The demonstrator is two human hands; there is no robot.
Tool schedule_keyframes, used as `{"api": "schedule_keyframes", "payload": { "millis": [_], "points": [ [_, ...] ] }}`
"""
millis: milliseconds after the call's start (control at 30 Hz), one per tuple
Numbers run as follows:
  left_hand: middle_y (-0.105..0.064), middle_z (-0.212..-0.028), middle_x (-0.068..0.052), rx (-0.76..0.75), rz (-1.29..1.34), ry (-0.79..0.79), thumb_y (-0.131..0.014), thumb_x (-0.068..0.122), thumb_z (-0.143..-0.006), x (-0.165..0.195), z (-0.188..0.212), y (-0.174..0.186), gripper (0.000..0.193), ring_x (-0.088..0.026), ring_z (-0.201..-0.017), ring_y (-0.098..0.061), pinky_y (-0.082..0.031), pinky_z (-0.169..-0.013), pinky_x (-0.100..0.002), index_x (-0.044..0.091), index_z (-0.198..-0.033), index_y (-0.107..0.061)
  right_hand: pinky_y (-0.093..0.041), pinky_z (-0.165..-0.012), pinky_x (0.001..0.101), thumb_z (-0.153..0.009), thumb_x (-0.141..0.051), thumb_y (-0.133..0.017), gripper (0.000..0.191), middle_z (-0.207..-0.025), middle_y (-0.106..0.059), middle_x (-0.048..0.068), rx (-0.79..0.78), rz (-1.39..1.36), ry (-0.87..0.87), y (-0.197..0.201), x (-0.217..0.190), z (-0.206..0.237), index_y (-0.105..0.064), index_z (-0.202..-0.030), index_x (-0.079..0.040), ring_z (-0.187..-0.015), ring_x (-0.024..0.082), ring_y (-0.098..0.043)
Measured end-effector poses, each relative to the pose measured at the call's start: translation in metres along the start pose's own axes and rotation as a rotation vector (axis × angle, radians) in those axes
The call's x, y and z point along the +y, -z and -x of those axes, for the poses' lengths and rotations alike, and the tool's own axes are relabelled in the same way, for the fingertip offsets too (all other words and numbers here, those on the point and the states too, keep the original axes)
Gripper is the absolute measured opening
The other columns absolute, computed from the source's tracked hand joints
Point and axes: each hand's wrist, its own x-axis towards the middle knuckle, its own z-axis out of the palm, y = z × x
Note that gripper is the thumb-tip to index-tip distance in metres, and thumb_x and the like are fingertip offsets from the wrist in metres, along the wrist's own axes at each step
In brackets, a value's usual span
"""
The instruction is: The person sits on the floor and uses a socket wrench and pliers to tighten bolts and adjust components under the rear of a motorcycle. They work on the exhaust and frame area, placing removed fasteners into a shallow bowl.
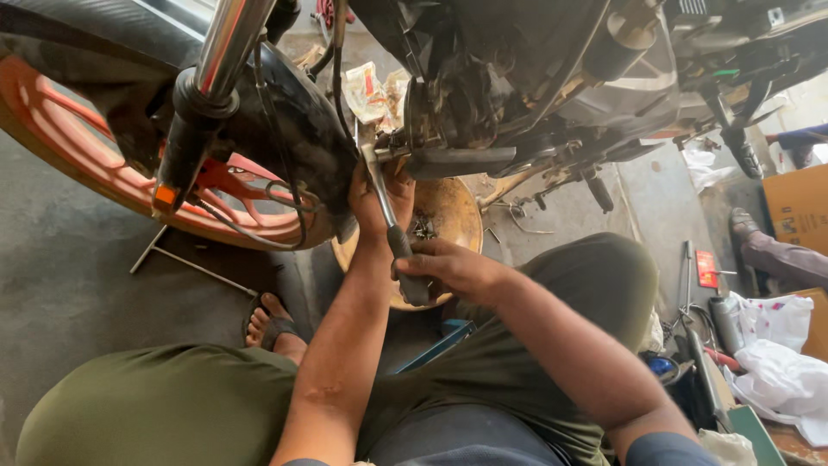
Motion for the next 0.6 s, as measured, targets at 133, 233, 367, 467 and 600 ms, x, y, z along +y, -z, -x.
{"api": "schedule_keyframes", "payload": {
  "millis": [133, 233, 367, 467, 600],
  "points": [
    [-0.073, -0.123, -0.015, 0.035, 0.001, -0.004, -0.048, 0.031, -0.107, -0.001, -0.001, 0.003, 0.041, -0.030, -0.113, -0.068, -0.051, -0.100, -0.044, 0.002, -0.130, -0.064, -0.051, -0.063, 0.0334, -0.096, -0.042, -0.068, 0.041, -0.082, -0.065, 0.007, -0.064, 0.637, -0.100, 0.029, -0.006, -0.009, -0.071, -0.109, -0.004, -0.072, 0.017, -0.063],
    [-0.073, -0.118, -0.015, 0.186, 0.027, 0.005, -0.053, 0.030, -0.103, 0.003, -0.003, 0.006, 0.036, -0.030, -0.108, -0.068, -0.052, -0.095, -0.044, 0.003, -0.124, -0.065, -0.054, -0.068, 0.0330, -0.093, -0.043, -0.064, 0.041, -0.086, -0.075, 0.009, -0.027, 1.030, -0.039, 0.059, -0.008, -0.020, -0.079, -0.109, -0.007, -0.076, 0.017, -0.070],
    [-0.072, -0.112, -0.013, 0.149, 0.240, 0.104, -0.062, 0.026, -0.104, 0.005, -0.003, 0.003, 0.029, -0.030, -0.106, -0.068, -0.055, -0.100, -0.045, 0.003, -0.120, -0.068, -0.059, -0.082, 0.0391, -0.091, -0.057, -0.060, 0.067, -0.124, -0.068, 0.006, -0.032, 0.733, -0.069, 0.066, -0.001, -0.026, -0.058, -0.137, -0.008, -0.105, 0.018, -0.069],
    [-0.070, -0.134, -0.013, 0.157, 0.066, 0.058, -0.056, 0.025, -0.107, 0.003, 0.003, -0.009, 0.035, -0.029, -0.128, -0.066, -0.044, -0.125, -0.048, 0.004, -0.133, -0.065, -0.062, -0.084, 0.0434, -0.093, -0.062, -0.056, 0.075, -0.121, -0.068, 0.016, -0.128, 0.462, -0.114, 0.043, 0.011, -0.038, -0.052, -0.140, -0.003, -0.100, 0.027, -0.073],
    [-0.070, -0.132, -0.011, 0.042, -0.072, 0.069, -0.050, 0.034, -0.114, -0.003, 0.009, -0.025, 0.038, -0.024, -0.121, -0.066, -0.045, -0.116, -0.044, 0.003, -0.131, -0.064, -0.054, -0.084, 0.0376, -0.102, -0.061, -0.057, 0.071, -0.119, -0.067, 0.016, 0.021, 0.339, 0.026, 0.031, 0.020, -0.041, -0.066, -0.133, 0.002, -0.102, 0.023, -0.066]
  ]
}}
